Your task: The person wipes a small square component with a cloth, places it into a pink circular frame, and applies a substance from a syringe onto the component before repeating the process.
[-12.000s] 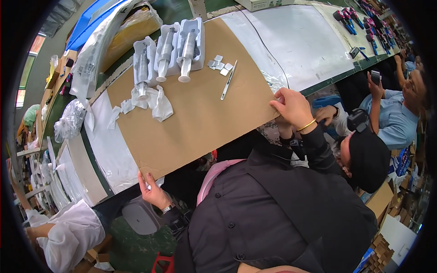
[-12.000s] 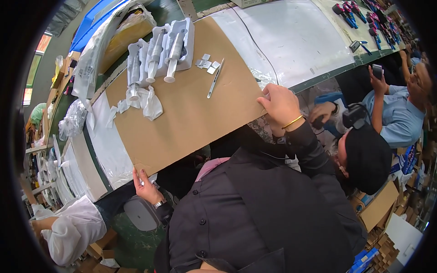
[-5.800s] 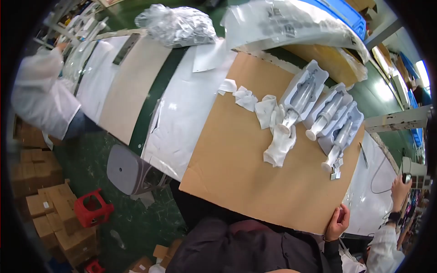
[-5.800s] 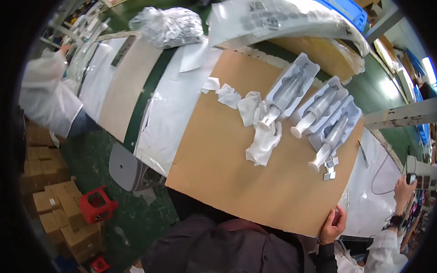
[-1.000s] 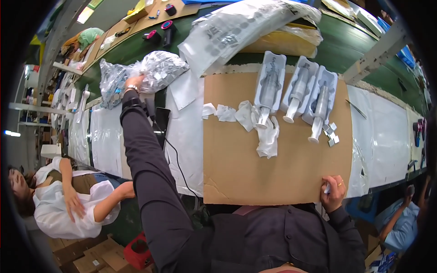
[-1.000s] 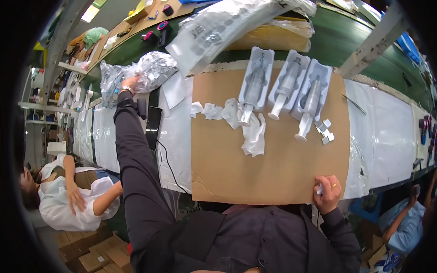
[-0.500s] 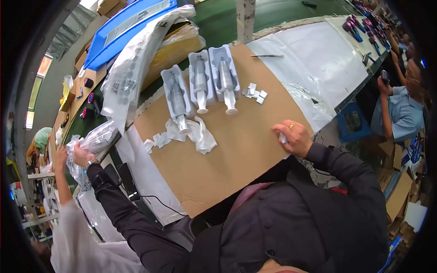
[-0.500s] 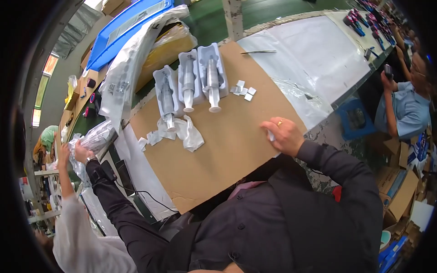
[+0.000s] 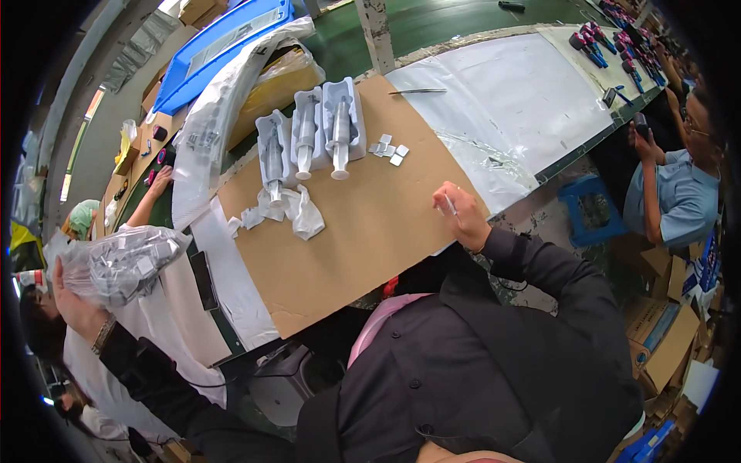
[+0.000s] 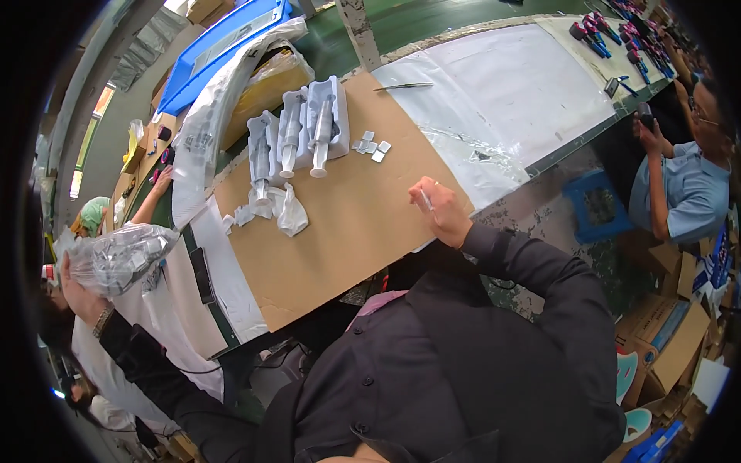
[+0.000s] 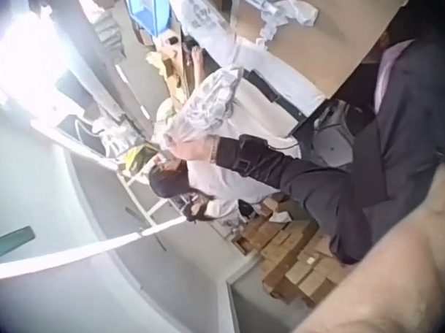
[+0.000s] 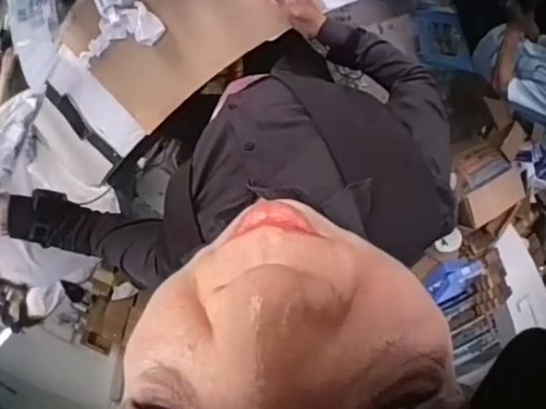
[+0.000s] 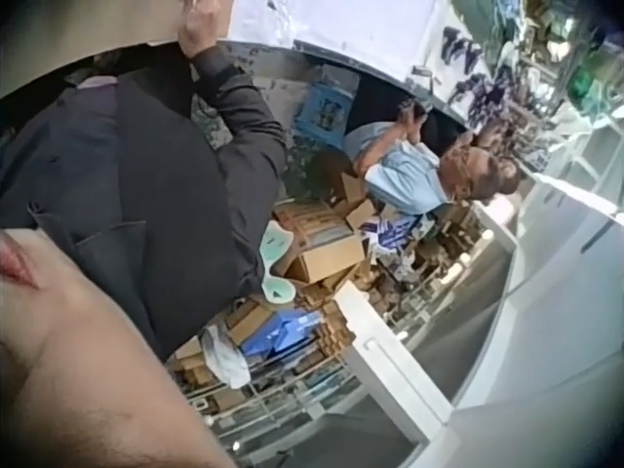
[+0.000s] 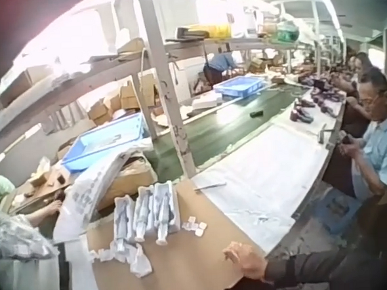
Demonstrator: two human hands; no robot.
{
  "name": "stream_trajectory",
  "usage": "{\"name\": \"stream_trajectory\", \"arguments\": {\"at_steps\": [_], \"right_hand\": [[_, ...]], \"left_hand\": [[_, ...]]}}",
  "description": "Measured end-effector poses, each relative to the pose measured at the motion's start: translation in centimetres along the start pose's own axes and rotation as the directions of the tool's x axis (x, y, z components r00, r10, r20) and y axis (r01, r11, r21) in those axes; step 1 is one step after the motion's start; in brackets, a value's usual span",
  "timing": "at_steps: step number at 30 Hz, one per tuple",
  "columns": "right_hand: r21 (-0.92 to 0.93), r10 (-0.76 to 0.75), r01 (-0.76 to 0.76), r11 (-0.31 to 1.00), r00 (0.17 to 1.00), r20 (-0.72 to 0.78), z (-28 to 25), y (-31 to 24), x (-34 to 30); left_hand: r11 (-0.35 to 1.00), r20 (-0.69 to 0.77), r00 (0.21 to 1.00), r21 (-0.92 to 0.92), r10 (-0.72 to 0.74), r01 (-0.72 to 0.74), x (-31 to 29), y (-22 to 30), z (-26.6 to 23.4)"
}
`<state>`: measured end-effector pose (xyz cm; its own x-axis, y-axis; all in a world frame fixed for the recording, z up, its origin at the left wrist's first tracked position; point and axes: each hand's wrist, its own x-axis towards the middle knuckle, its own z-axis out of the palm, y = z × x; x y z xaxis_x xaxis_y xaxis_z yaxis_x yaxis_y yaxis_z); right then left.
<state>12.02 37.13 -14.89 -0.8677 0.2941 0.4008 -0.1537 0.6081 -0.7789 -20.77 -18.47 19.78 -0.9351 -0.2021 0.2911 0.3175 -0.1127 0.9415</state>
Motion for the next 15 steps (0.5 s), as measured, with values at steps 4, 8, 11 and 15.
{"name": "stream_trajectory", "arguments": {"at_steps": [4,8,11,15], "right_hand": [[0.345,0.358,-0.386,0.856,0.923,0.142,-3.6,-0.4,3.4],[-0.002,0.063,-0.063,0.998,0.997,0.042,-7.6,4.2,11.8],[-0.371,0.006,0.032,0.928,0.995,0.102,-7.8,8.1,17.7],[-0.568,0.074,-0.009,0.823,0.993,0.092,-7.2,12.3,20.8]], "left_hand": [[0.958,0.176,0.951,-0.086,-0.254,0.272,-4.8,5.3,3.7],[0.866,0.615,0.683,-0.002,-0.394,0.501,-9.1,4.3,12.3],[0.968,0.426,0.885,-0.07,-0.189,0.24,-13.5,2.8,19.2],[0.756,0.693,0.609,-0.141,-0.386,0.639,-17.7,0.0,31.0]]}}
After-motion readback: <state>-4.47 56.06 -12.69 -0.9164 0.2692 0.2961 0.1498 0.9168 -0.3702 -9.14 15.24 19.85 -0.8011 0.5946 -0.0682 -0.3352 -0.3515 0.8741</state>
